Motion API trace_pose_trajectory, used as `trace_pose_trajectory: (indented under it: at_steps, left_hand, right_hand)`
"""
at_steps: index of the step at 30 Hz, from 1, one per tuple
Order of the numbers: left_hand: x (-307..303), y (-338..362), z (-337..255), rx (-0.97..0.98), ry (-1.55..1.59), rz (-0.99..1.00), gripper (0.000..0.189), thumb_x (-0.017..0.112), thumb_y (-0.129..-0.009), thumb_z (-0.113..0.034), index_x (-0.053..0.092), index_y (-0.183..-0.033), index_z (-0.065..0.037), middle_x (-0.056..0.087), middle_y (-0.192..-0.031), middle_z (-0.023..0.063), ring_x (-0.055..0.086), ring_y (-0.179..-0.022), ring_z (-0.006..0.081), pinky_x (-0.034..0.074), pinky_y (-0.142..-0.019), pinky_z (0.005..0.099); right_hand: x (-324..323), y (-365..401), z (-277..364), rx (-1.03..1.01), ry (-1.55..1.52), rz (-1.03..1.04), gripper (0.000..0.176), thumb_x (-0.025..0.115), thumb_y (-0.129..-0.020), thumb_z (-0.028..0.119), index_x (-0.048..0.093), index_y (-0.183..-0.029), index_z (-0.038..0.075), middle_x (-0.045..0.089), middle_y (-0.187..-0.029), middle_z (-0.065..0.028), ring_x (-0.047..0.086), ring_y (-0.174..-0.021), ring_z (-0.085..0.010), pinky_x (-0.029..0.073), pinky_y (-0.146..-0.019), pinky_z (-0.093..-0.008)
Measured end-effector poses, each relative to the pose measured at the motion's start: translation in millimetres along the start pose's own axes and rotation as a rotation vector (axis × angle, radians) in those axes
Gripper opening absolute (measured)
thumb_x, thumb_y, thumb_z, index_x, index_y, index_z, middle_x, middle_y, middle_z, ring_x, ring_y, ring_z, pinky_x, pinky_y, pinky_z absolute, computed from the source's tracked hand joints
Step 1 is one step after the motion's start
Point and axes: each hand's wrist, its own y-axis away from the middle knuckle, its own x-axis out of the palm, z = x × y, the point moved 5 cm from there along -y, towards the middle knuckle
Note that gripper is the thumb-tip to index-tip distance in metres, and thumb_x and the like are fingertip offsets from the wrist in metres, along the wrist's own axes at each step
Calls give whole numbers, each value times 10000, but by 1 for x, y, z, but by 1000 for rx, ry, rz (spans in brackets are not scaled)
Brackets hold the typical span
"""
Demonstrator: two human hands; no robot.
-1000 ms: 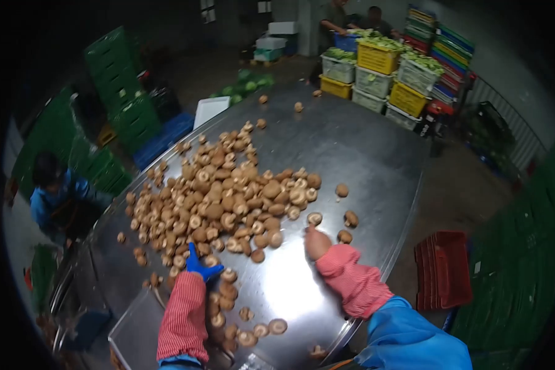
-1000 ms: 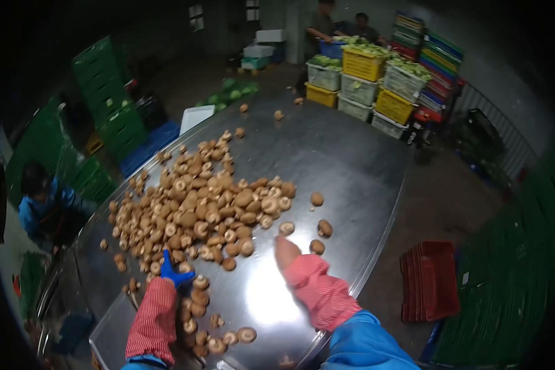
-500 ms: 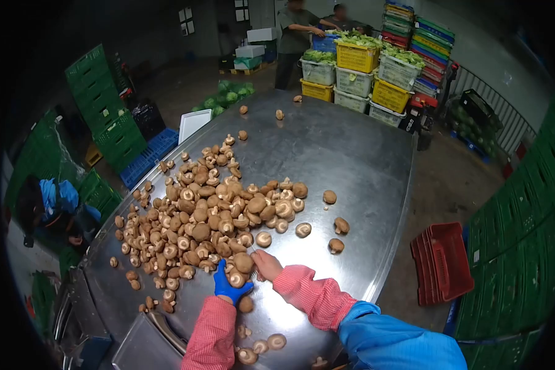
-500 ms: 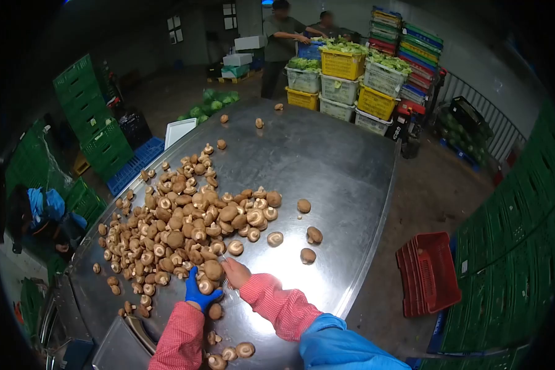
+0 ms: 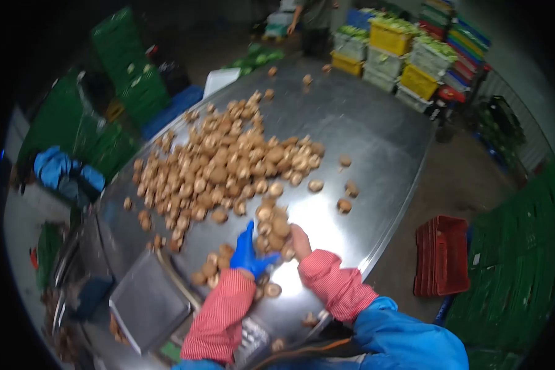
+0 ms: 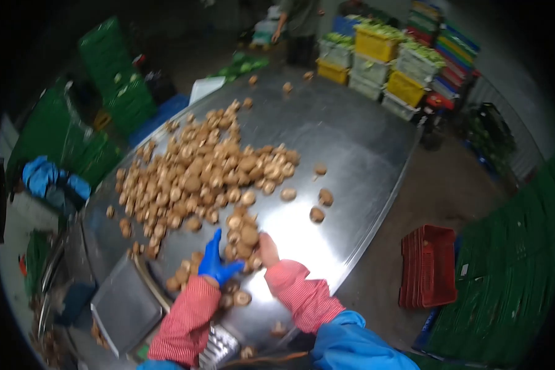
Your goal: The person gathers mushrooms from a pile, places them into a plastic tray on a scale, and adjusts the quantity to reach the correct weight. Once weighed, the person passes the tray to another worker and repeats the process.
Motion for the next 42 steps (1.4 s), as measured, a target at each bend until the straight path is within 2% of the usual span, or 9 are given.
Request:
trace_pose_trajectory:
  at_steps: [2, 7, 10, 16, 23, 31, 34, 38, 42]
  left_hand:
    - [-5, 5, 44, -257, 165, -124, 854, 732, -747, -384, 264, -1415, -133, 474, -1237, 183, 530, -1066, 300, 491, -822, 376]
    - [-10, 14, 64, -755, 752, -218, 554, 532, -891, -459, 357, -1368, -239, 511, -1162, 111, 565, -889, 238, 498, -674, 338]
    - [-2, 6, 86, -414, 645, -226, 568, 566, -868, -475, 384, -1344, -223, 549, -1096, 120, 570, -873, 213, 485, -746, 322]
    - [-95, 45, 99, -467, 402, -175, 652, 670, -798, -462, 400, -1332, -205, 597, -981, 147, 584, -910, 218, 478, -795, 326]
    - [-215, 95, 158, -396, 424, -74, 656, 683, -787, -457, 429, -1338, -208, 581, -1181, 138, 545, -1104, 229, 430, -941, 336]
    - [-281, 143, 185, -407, -46, -86, 539, 600, -858, -418, 475, -1318, -168, 559, -1180, 184, 542, -1110, 273, 426, -957, 367]
    - [-295, 161, 187, -417, 132, -341, 478, 552, -896, -393, 492, -1299, -143, 552, -1174, 198, 532, -1130, 290, 415, -973, 372]
    - [-325, 228, 187, -446, 343, -781, 346, 525, -916, -379, 591, -1139, -123, 611, -964, 90, 592, -895, 180, 481, -782, 314]
    - [-316, 305, 213, -778, 324, -726, 315, 573, -884, -371, 616, -1023, -92, 625, -843, 39, 570, -769, 127, 473, -709, 265]
  right_hand:
    - [12, 30, 39, 35, -36, -48, 296, 359, -959, 246, 553, -940, 23, 570, -813, -56, 540, -711, -130, 458, -615, -280]
    - [36, 65, 48, 37, 50, 21, 341, 342, -981, 275, 542, -1009, 0, 573, -877, -74, 539, -774, -139, 466, -709, -284]
    - [73, 90, 59, -1, 75, 69, 369, 333, -991, 302, 535, -1048, -2, 573, -929, -80, 545, -807, -140, 467, -739, -283]
    - [149, 125, 36, 123, 127, 281, 433, 326, -984, 407, 451, -1135, 20, 543, -944, -123, 587, -749, -184, 518, -616, -277]
    - [257, 181, 15, 481, 147, 640, 430, 349, -972, 423, 417, -1015, 1, 501, -711, -110, 572, -508, -188, 516, -432, -270]
    - [272, 214, 13, 217, 522, 815, 380, 447, -948, 301, 487, -1197, 16, 591, -743, -106, 597, -547, -177, 471, -499, -296]
    - [248, 228, 30, -384, 816, 880, 298, 500, -918, 278, 564, -1074, 33, 615, -773, -132, 621, -639, -245, 483, -560, -346]
    - [201, 273, 31, -583, 1113, 1099, 163, 602, -829, 205, 594, -832, 42, 558, -716, -132, 584, -674, -291, 475, -602, -368]
    - [171, 303, 27, -750, 1205, 1392, 141, 616, -782, 191, 585, -817, 58, 551, -773, -104, 572, -744, -273, 482, -651, -377]
